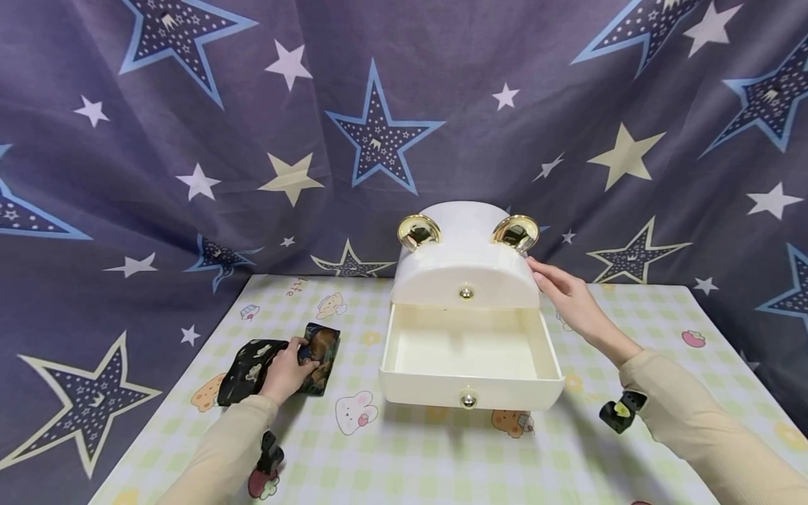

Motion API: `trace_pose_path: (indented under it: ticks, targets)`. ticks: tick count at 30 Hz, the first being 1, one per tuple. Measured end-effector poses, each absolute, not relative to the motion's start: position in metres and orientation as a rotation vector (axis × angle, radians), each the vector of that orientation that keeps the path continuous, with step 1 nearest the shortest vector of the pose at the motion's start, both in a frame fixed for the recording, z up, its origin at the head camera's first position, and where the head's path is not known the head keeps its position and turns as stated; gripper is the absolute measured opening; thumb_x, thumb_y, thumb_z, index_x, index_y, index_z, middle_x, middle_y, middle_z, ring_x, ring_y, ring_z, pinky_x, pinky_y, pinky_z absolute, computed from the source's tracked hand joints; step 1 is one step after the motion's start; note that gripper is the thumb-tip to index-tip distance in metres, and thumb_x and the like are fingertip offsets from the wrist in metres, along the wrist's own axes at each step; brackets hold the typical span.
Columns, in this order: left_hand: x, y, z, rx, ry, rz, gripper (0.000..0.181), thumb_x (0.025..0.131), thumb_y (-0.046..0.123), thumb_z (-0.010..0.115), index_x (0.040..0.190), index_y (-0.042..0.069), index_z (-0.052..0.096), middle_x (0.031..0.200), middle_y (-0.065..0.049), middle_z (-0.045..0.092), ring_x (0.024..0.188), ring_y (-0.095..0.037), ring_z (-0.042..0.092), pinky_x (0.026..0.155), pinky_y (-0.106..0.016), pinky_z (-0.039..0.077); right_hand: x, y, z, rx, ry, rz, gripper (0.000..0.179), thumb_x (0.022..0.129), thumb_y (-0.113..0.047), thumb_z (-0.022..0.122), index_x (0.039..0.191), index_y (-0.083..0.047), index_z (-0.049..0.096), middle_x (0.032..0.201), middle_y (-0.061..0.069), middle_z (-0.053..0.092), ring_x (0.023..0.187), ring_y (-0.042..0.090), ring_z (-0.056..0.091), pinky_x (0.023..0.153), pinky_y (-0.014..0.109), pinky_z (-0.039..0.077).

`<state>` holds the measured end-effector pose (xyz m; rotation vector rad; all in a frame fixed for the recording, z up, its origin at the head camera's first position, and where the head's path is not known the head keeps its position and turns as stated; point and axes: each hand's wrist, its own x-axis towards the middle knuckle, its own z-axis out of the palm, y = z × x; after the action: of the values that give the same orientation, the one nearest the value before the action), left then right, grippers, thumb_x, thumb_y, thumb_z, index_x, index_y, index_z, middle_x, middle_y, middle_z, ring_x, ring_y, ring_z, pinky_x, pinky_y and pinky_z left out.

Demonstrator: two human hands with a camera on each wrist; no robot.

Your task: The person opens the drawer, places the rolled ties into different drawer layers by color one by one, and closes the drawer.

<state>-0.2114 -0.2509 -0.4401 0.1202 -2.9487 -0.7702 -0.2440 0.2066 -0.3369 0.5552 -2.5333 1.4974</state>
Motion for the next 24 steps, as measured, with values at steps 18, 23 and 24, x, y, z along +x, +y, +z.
trace_pose_path:
  ticks: [18, 23, 24]
  targets:
    - [-0.2121, -0.2478, -0.4426, 0.082, -2.886, -0.853, 0.047, 0.075, 0.008, 0.068, 0.118, 0.006, 0.049, 0.112, -0.028, 0.053, 0.089, -0.043, 0.054, 0.068, -0.048, 0.042, -0.2432, 0.2067, -0.3364, 0.555, -2.532, 1.512, 0.048, 0.094, -0.030, 0.041, 0.133, -0.003, 0.037, 0.138, 0.013, 0.034, 0.123, 0.029, 0.035, 0.097, 0.041, 0.031]
    - [-0.2142, -0.2478, -0.4432, 0.054, -2.894, -0.857, 0.049, 0.075, 0.006, 0.067, 0.120, 0.007, 0.050, 0.113, -0.027, 0.053, 0.087, -0.039, 0.055, 0.067, -0.045, 0.042, -0.2436, 0.2073, -0.3371, 0.564, -2.526, 1.509, 0.048, 0.094, -0.030, 0.041, 0.133, -0.003, 0.037, 0.138, 0.013, 0.034, 0.123, 0.029, 0.036, 0.097, 0.041, 0.032]
    - [-0.2149, -0.2478, -0.4433, 0.046, -2.897, -0.866, 0.050, 0.075, 0.005, 0.067, 0.122, 0.007, 0.049, 0.115, -0.027, 0.052, 0.081, -0.036, 0.055, 0.066, -0.043, 0.042, -0.2437, 0.2074, -0.3371, 0.564, -2.524, 1.505, 0.048, 0.094, -0.030, 0.041, 0.133, -0.003, 0.037, 0.138, 0.013, 0.034, 0.122, 0.029, 0.036, 0.097, 0.041, 0.032]
